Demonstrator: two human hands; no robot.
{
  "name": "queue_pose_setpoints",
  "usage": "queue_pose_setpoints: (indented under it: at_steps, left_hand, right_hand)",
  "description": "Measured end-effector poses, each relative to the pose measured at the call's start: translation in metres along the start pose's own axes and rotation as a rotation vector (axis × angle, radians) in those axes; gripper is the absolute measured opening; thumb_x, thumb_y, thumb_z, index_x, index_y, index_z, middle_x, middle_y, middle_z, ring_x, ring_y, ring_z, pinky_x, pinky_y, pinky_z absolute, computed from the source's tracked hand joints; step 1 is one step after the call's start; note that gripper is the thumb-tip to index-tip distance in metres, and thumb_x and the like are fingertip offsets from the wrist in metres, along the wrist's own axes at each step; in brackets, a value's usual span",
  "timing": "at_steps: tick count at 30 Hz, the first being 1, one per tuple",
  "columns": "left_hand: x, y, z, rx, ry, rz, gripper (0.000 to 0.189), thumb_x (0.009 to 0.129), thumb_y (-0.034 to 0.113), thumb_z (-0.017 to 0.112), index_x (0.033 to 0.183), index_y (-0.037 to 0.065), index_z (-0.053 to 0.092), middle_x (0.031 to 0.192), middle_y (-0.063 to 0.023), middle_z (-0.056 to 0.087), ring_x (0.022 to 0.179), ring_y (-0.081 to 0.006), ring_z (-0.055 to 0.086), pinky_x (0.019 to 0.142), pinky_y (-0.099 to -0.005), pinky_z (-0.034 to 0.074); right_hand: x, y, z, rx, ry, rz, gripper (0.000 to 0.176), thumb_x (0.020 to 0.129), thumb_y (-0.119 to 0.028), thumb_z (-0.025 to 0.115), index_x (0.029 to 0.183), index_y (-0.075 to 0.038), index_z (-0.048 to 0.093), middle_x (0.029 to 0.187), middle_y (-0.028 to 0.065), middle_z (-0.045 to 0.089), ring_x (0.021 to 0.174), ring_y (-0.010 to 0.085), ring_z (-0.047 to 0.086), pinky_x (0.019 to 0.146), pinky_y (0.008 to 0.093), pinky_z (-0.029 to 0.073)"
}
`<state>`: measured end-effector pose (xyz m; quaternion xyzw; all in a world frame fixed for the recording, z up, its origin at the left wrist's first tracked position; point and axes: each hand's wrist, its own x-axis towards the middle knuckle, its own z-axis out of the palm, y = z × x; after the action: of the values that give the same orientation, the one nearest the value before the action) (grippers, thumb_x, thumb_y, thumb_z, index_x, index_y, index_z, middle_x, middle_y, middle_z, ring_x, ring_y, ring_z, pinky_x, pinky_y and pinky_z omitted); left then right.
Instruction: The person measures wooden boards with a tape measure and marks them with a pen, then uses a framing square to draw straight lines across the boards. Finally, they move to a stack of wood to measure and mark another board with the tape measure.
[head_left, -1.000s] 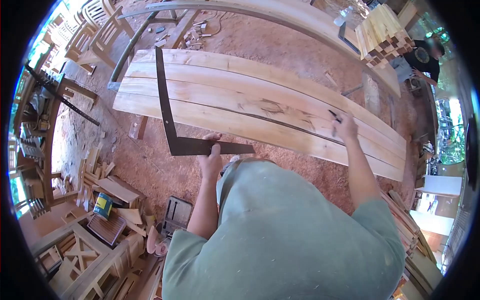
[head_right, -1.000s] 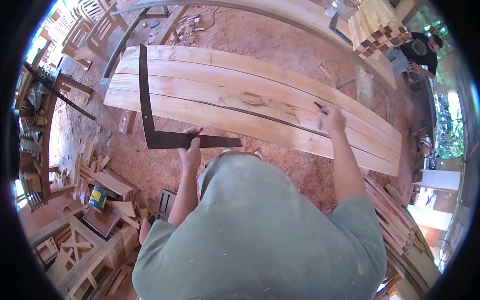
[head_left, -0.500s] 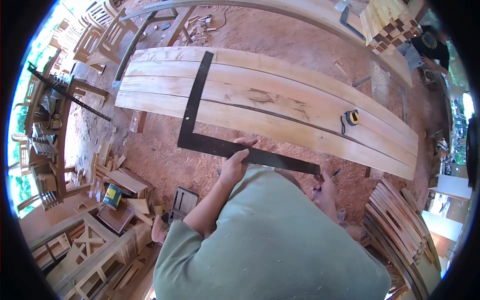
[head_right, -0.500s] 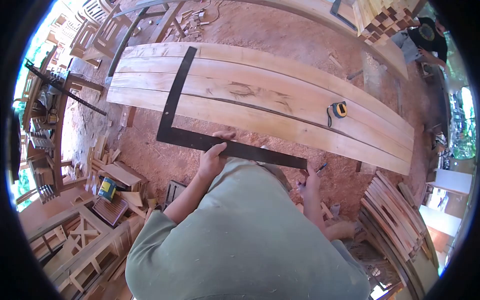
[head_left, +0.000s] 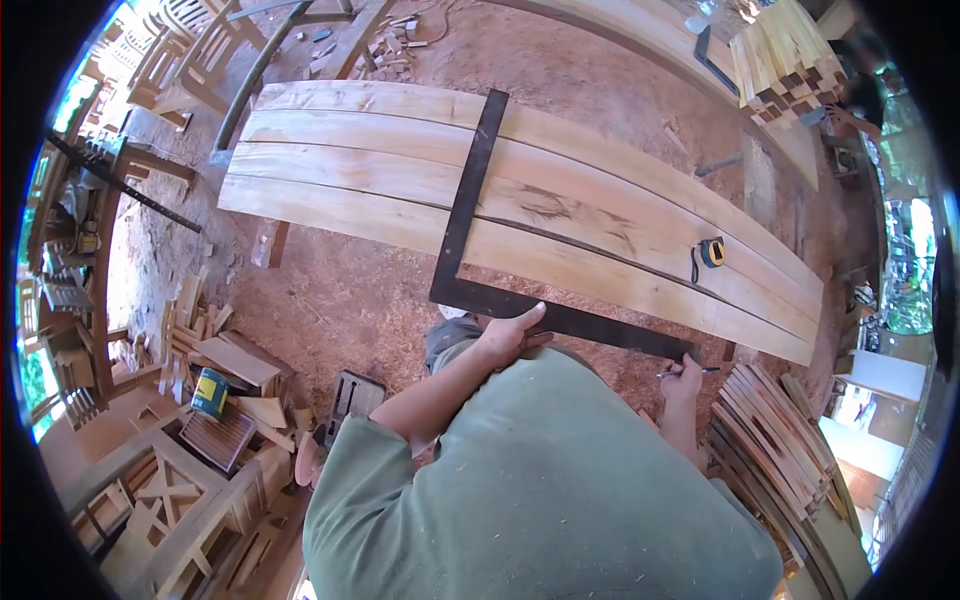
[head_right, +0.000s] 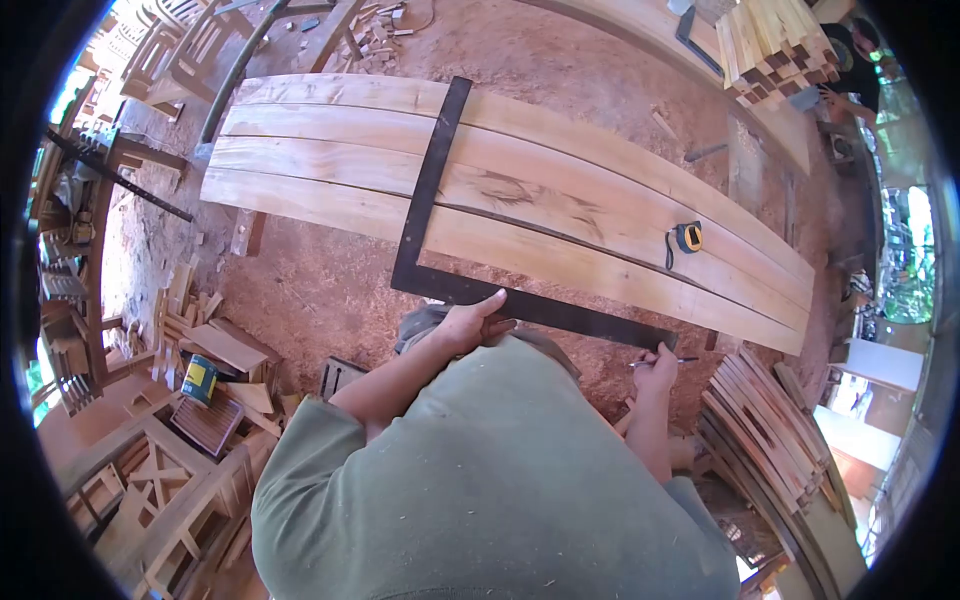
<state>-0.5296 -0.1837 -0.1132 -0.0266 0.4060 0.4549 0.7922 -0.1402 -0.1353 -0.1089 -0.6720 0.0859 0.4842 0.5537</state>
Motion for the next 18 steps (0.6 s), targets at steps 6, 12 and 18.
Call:
queue_pose_setpoints:
  at_steps: [6, 12, 18]
  left_hand:
    - [0.009, 0.023, 0.022, 0.047, -0.217, -0.136, 0.058, 0.097, 0.042, 0.055, 0.137, 0.001, 0.044, 0.129, -0.0167, 0.055, 0.118, -0.0272, 0.056, 0.103, -0.0381, 0.046]
    - [0.023, 0.013, 0.016, 0.036, -0.211, -0.249, 0.064, 0.095, 0.046, 0.057, 0.14, 0.005, 0.041, 0.133, -0.0151, 0.053, 0.121, -0.0295, 0.053, 0.103, -0.0403, 0.045]
    - [-0.019, 0.055, -0.01, -0.308, -0.154, -0.043, 0.058, 0.096, 0.033, 0.058, 0.142, 0.005, 0.038, 0.135, -0.0167, 0.05, 0.121, -0.0352, 0.053, 0.103, -0.0464, 0.046]
  right_hand:
    - [-0.014, -0.014, 0.039, -0.039, 0.104, -0.123, 0.011, 0.092, -0.01, 0.058, 0.084, -0.01, 0.051, 0.062, 0.001, 0.043, 0.044, 0.0115, 0.036, 0.053, 0.0325, 0.044]
    - [-0.017, -0.032, 0.041, -0.139, 0.255, -0.149, 0.004, 0.092, -0.009, 0.057, 0.092, -0.011, 0.054, 0.059, -0.0009, 0.039, 0.044, 0.0101, 0.033, 0.054, 0.0307, 0.043]
    - [-0.006, -0.06, 0.038, -0.275, 0.187, -0.21, 0.02, 0.096, -0.013, 0.049, 0.113, -0.021, 0.056, 0.058, -0.0022, 0.037, 0.045, 0.0083, 0.032, 0.05, 0.0282, 0.038]
